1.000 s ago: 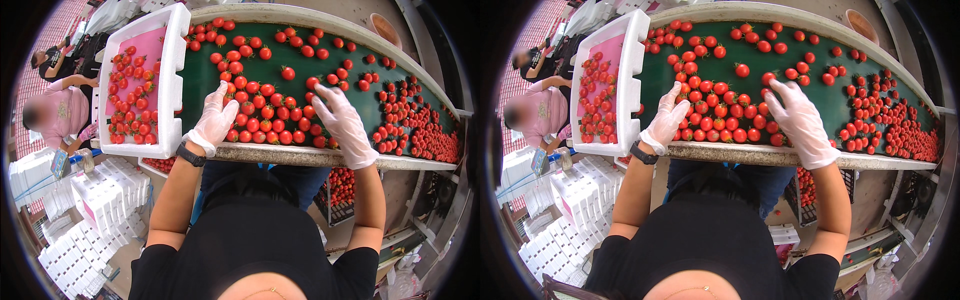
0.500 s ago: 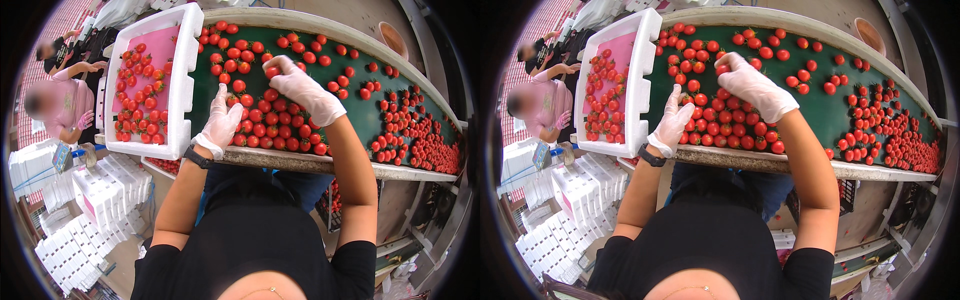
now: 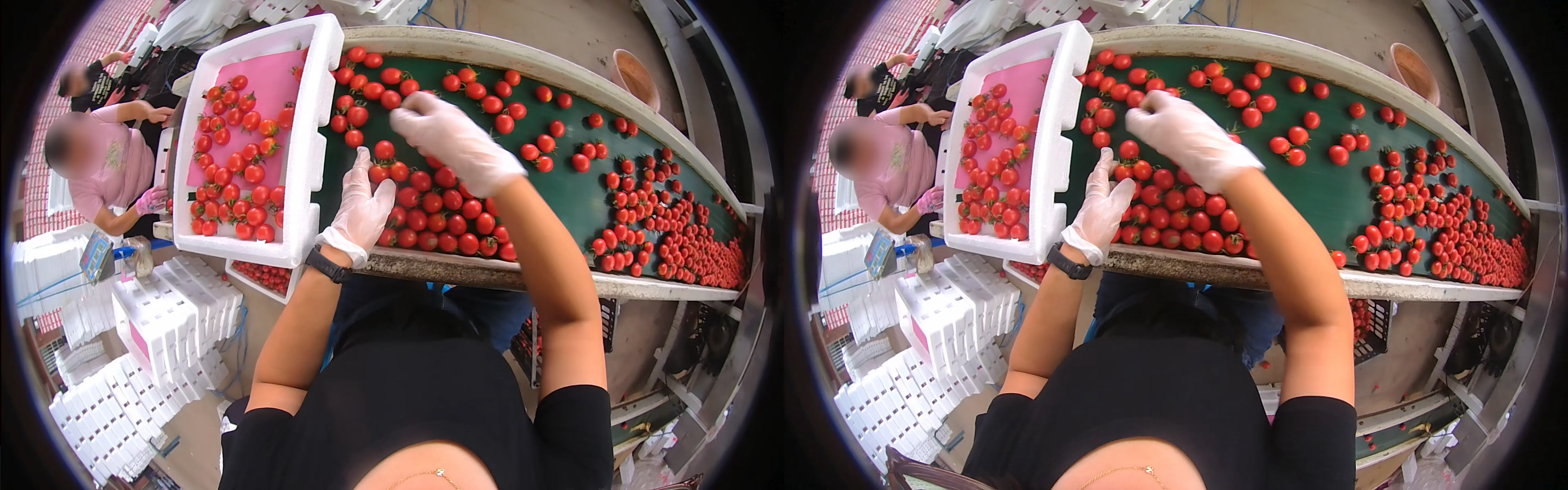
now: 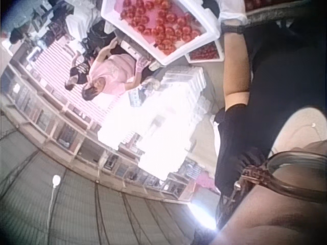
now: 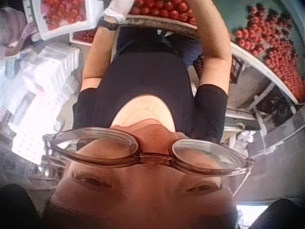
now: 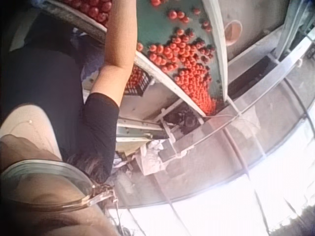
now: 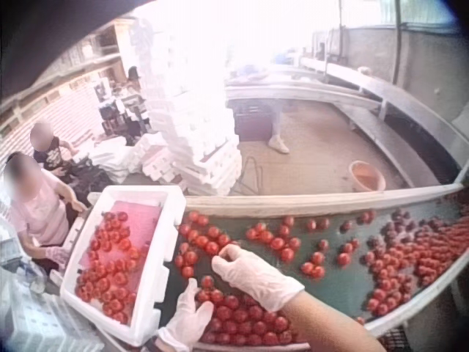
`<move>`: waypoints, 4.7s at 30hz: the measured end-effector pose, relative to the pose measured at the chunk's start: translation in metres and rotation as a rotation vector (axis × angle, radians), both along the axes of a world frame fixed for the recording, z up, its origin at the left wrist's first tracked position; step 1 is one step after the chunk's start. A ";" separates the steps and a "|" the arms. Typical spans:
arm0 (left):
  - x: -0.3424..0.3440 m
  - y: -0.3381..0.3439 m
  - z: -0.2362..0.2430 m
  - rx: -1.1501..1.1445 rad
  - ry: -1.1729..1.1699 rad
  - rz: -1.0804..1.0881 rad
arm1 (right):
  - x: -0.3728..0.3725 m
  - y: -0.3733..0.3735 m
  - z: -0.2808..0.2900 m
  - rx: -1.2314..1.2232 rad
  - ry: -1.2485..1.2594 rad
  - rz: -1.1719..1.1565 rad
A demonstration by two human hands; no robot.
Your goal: The person sorts tomatoes on a conveyor belt by hand, selecting specific tomatoes and placing them into white bins while other workers perform similar tasks in the background.
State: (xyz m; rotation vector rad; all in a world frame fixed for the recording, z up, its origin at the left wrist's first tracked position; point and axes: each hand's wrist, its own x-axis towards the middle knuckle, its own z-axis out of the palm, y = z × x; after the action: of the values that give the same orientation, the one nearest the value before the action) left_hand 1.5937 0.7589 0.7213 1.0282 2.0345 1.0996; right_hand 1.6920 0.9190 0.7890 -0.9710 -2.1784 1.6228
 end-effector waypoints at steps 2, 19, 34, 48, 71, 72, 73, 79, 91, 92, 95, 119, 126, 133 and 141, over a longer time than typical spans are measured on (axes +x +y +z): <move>-0.001 -0.004 -0.001 0.014 0.061 -0.006 | 0.062 -0.001 0.026 -0.537 0.247 0.053; 0.031 -0.012 0.037 -0.048 0.767 -0.171 | 0.395 -0.091 0.001 -0.060 0.197 -0.934; 0.029 -0.011 0.044 -0.296 0.164 -0.174 | 0.194 -0.018 0.015 -0.514 -0.249 0.001; 0.046 0.009 0.071 -0.126 -0.977 0.107 | 0.136 -0.035 -0.011 -0.904 0.201 -0.094; 0.042 0.032 0.145 0.576 -0.866 0.201 | 0.056 -0.010 0.064 -1.144 0.754 -0.121; 0.033 0.030 0.155 0.622 -0.838 0.216 | 0.042 -0.011 0.075 -1.170 0.745 -0.096; 0.023 0.026 0.164 0.659 -0.816 0.244 | 0.025 -0.011 0.080 -1.183 0.743 -0.087; -0.029 0.011 0.184 0.940 -0.435 0.292 | -0.060 -0.018 0.116 -1.204 0.692 0.002; -0.064 -0.022 0.153 0.904 0.077 0.321 | -0.082 -0.057 0.124 -0.555 0.452 0.362; -0.064 -0.022 0.151 0.903 0.070 0.316 | -0.080 -0.067 0.127 -0.500 0.433 0.341; -0.060 -0.016 0.144 0.795 0.441 0.245 | -0.083 -0.076 0.118 -0.385 0.360 0.200; 0.071 0.053 0.094 0.343 -0.841 0.019 | 0.488 -0.127 0.006 -0.165 0.108 -1.187; 0.062 0.084 0.048 0.531 -1.231 0.671 | 0.401 -0.038 0.050 -0.422 0.600 -0.704; 0.058 0.119 0.042 0.651 -1.254 0.540 | 0.363 0.061 -0.003 -0.612 0.595 -0.861; 0.095 0.169 0.039 0.399 -1.398 0.234 | 0.293 0.112 -0.002 -0.623 0.564 -0.630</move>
State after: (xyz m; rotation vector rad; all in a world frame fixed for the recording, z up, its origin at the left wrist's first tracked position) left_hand 1.6883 0.9280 0.7605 -0.0096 0.7946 1.6839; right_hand 1.9853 1.0313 0.7874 -1.0260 -0.8868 1.9314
